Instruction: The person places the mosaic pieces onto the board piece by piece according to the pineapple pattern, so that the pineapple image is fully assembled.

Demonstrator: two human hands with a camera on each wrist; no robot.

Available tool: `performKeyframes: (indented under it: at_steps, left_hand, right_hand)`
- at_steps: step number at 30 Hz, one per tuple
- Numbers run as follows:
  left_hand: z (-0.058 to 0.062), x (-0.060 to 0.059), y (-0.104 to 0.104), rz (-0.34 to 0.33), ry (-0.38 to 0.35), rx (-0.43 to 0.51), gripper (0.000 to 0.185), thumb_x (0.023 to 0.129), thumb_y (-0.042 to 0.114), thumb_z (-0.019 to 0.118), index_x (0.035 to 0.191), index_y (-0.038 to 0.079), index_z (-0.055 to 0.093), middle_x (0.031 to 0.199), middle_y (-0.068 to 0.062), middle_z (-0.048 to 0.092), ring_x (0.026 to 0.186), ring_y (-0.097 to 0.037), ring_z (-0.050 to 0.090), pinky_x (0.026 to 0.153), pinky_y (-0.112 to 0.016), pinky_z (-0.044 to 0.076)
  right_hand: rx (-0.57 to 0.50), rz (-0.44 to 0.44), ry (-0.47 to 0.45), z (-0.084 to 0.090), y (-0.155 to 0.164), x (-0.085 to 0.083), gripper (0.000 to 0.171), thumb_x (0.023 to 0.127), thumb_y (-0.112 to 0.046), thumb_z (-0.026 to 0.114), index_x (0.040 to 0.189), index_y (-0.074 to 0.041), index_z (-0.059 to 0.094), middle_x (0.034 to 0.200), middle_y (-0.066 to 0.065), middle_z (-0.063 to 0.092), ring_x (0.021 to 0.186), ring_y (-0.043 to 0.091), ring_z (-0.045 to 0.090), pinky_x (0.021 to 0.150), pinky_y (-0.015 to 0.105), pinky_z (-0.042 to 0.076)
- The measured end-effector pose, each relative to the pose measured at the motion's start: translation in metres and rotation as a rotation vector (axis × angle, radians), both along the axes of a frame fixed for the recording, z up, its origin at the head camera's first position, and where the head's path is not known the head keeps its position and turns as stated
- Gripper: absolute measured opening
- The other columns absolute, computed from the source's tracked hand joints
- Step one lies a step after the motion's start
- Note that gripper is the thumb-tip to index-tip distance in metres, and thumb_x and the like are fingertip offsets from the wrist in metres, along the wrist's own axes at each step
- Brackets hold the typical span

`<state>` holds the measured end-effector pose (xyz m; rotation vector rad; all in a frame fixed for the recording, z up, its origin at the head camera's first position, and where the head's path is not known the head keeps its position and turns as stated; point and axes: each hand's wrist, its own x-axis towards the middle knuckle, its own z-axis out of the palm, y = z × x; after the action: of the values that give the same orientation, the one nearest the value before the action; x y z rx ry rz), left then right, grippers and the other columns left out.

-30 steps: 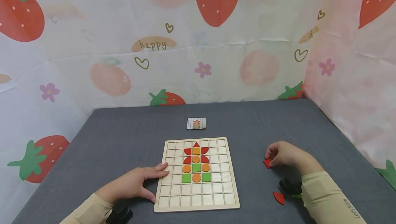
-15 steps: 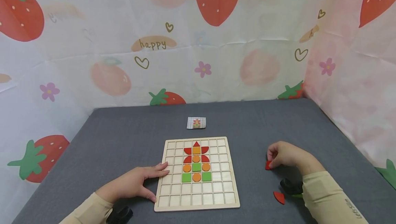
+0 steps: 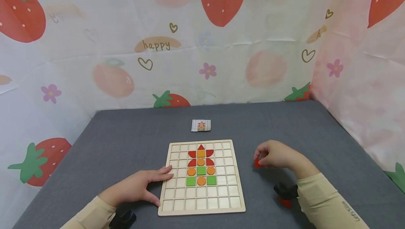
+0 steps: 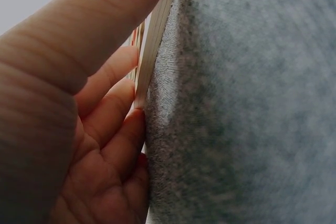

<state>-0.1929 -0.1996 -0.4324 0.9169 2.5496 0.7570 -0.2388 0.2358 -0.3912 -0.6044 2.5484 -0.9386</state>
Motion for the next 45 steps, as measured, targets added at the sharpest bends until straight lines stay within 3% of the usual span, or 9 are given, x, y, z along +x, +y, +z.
performKeyframes:
  at_steps: [7,18,23,35,41,45]
  left_hand:
    - [0.002,0.000,0.001,-0.014,0.027,0.008,0.084,0.056,0.052,0.069,0.130,0.024,0.041,0.138,0.005,0.029,0.124,-0.011,0.028,0.096,-0.035,0.030]
    - [-0.002,-0.001,-0.001,-0.012,0.038,-0.008,0.085,0.054,0.054,0.069,0.130,0.027,0.041,0.138,0.007,0.028,0.124,-0.010,0.027,0.096,-0.034,0.029]
    - [-0.002,-0.001,-0.001,-0.010,0.036,-0.016,0.085,0.055,0.054,0.068,0.130,0.027,0.040,0.138,0.008,0.027,0.125,-0.010,0.027,0.097,-0.035,0.029]
    - [0.002,0.001,0.001,-0.006,0.019,-0.004,0.085,0.055,0.052,0.069,0.130,0.025,0.040,0.138,0.006,0.028,0.124,-0.011,0.028,0.096,-0.034,0.030]
    - [0.001,0.000,0.000,-0.012,0.020,-0.008,0.085,0.055,0.052,0.069,0.130,0.026,0.040,0.138,0.006,0.028,0.124,-0.011,0.028,0.096,-0.035,0.030]
    - [0.000,0.000,0.000,-0.015,0.024,-0.005,0.084,0.056,0.052,0.069,0.130,0.026,0.040,0.138,0.006,0.028,0.124,-0.011,0.029,0.096,-0.035,0.030]
  right_hand:
    - [-0.045,0.035,0.012,-0.001,-0.031,0.004,0.005,0.078,-0.012,0.063,0.076,-0.008,0.061,0.064,0.001,0.057,0.056,0.014,0.049,0.051,0.029,0.043]
    - [-0.110,0.008,0.000,-0.005,-0.081,0.011,0.007,0.077,-0.007,0.064,0.073,-0.009,0.057,0.065,0.003,0.056,0.058,0.016,0.049,0.052,0.031,0.043]
    - [-0.139,0.040,-0.042,-0.009,-0.100,0.013,0.007,0.078,-0.007,0.063,0.074,-0.009,0.057,0.062,0.003,0.054,0.052,0.015,0.047,0.047,0.030,0.042]
    - [-0.254,0.071,-0.117,-0.021,-0.133,0.022,0.006,0.078,-0.003,0.061,0.081,-0.008,0.059,0.064,0.004,0.052,0.053,0.016,0.053,0.051,0.030,0.048]
    - [-0.253,0.087,-0.146,-0.023,-0.148,0.029,0.007,0.076,-0.002,0.063,0.072,-0.006,0.059,0.062,0.005,0.060,0.055,0.017,0.059,0.052,0.030,0.049]
    - [-0.206,0.095,-0.107,-0.024,-0.159,0.033,0.010,0.073,-0.004,0.066,0.067,-0.010,0.060,0.058,0.001,0.059,0.052,0.013,0.056,0.050,0.027,0.046]
